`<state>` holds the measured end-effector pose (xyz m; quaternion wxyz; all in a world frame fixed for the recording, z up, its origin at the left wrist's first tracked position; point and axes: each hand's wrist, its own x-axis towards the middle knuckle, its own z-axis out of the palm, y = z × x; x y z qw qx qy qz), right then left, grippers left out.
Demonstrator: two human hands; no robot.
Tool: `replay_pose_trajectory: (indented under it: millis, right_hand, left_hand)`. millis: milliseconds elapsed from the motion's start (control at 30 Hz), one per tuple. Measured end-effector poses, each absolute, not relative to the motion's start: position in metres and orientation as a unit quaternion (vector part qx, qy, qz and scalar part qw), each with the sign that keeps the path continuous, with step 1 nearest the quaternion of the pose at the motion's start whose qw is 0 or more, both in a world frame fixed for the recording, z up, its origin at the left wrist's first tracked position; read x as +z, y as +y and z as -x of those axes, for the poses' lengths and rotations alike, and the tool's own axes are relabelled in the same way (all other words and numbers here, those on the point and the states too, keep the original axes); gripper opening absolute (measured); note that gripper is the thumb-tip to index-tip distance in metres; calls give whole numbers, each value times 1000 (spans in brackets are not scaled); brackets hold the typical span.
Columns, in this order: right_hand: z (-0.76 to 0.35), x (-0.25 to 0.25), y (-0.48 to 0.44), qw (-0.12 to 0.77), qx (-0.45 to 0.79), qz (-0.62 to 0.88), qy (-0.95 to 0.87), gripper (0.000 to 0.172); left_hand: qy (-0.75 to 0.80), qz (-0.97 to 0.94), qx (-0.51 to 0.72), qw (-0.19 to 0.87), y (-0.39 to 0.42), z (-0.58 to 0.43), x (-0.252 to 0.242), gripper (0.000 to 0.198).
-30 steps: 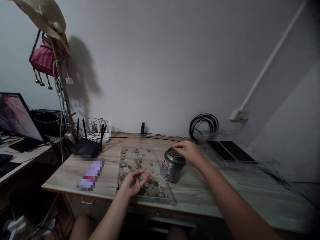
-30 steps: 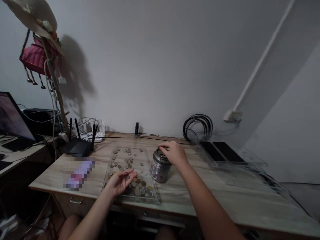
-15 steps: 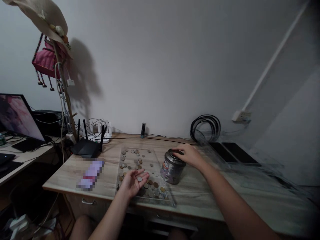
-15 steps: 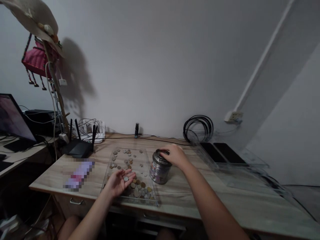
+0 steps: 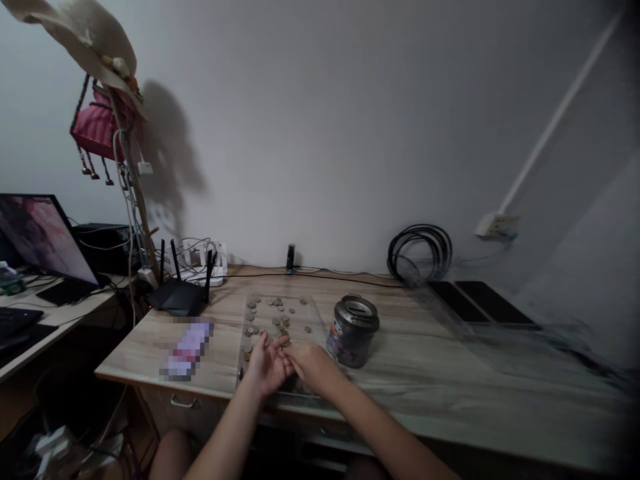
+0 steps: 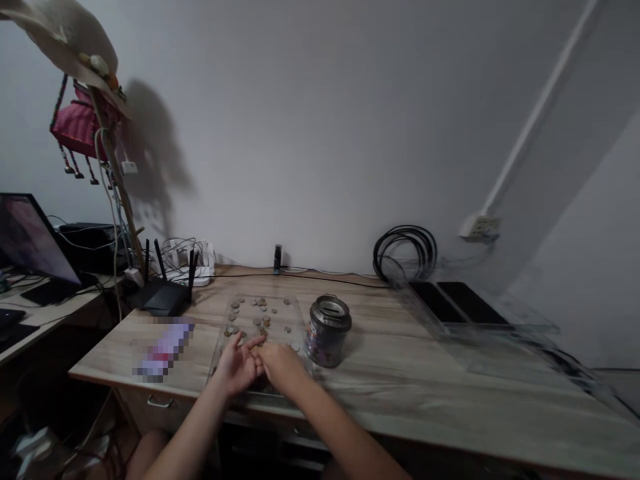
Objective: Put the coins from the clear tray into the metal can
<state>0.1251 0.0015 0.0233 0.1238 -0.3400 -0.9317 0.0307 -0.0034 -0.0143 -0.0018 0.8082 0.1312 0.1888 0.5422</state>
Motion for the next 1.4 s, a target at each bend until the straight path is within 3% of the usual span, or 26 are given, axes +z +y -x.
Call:
replay_pose_trajectory:
  millis: [100,267,500,567,667,767,900,1067,1233,1400]
  right_hand:
    - [-149,36,8,149,39,337,-929,30]
    - [-218,88,53,350,-34,459,-816,29]
    - [-257,112,97,187,-45,500,-844,24]
    - [-254,111,92,185,-48,502,-843,26]
    - [-238,104,73,265,-60,503,-821,28]
    - [-200,86,48,260,-1,470,-844,29]
    - [-147,49,25,5,78,480,-874,31]
    - [-133,28,18,-68,79,536,-838,42]
    - [-141,29,16,-85,127,505,-849,34]
    - [-138,26,11,-44,244,494,-833,23]
  left_hand:
    - [194,-152,537,807,-14,2,-3,42]
    - [275,-179,554,765,-15,-1,0,33]
    - [386,-266,533,704,-19,-8,1,31]
    - [425,-306,535,663,-18,-7,0,32]
    - [511,-454,522,509,-13,-1,3,31]
    - [583,-655,385,289,-4,7,13,34]
    - [640,-753,70,134,3,9,31,47]
    - [640,-754,-22,148,-5,9,45,45]
    - [623,-750,-58,214,-13,12,42,26]
    - [619,-740,-7,262,-13,11,27,18]
